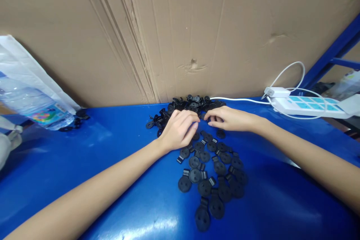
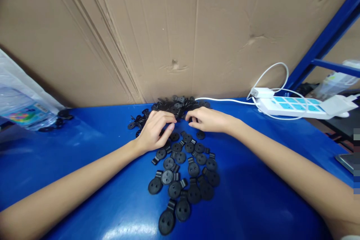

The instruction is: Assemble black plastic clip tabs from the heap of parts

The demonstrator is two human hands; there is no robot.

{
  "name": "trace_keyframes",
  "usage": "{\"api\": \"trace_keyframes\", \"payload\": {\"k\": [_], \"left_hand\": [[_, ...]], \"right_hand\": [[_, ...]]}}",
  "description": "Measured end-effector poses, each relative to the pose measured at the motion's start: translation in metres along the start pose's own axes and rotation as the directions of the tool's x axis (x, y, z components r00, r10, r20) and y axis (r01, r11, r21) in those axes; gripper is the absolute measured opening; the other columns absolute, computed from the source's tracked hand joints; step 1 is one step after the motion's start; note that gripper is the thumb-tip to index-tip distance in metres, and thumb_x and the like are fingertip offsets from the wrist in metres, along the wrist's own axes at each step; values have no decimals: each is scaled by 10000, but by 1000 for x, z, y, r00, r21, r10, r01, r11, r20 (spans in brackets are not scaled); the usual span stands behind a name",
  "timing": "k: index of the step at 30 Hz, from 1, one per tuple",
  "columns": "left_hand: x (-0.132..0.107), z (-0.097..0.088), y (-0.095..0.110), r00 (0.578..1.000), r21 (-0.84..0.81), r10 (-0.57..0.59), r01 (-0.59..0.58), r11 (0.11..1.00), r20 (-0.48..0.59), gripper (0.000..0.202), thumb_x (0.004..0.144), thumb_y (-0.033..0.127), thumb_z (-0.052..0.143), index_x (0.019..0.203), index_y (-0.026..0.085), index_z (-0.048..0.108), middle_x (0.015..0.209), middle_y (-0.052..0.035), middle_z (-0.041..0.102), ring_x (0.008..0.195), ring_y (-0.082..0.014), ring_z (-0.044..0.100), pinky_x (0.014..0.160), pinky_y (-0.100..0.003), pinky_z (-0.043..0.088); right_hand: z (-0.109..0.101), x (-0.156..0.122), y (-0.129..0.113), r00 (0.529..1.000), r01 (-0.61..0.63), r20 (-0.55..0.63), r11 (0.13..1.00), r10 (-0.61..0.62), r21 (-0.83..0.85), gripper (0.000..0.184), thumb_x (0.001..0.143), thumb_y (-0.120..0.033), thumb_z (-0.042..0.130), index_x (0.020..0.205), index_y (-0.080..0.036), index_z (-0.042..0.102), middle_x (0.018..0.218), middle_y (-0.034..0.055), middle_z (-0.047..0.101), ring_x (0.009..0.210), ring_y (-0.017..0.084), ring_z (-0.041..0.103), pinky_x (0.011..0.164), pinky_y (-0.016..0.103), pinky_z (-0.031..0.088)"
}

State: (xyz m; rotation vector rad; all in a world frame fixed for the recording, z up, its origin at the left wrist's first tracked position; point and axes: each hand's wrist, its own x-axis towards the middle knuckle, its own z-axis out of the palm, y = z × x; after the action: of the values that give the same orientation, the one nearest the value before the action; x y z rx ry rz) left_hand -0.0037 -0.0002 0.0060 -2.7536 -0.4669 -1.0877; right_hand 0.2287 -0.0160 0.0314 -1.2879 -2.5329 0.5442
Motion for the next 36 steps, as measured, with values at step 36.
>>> {"api": "trace_keyframes", "payload": {"k": [36], "left_hand": [[-2,4,-3,990,46,-136,134,990,41,182,973,269,422,983,168,573,914,-55,691,857,-181,592,779,-368,302]], "right_hand": [[45,2,-14,923,115,-385,972,-28,204,237,933,-386,479,791,-197,480,608,-10,567,542,121,509,538,240,359]]}}
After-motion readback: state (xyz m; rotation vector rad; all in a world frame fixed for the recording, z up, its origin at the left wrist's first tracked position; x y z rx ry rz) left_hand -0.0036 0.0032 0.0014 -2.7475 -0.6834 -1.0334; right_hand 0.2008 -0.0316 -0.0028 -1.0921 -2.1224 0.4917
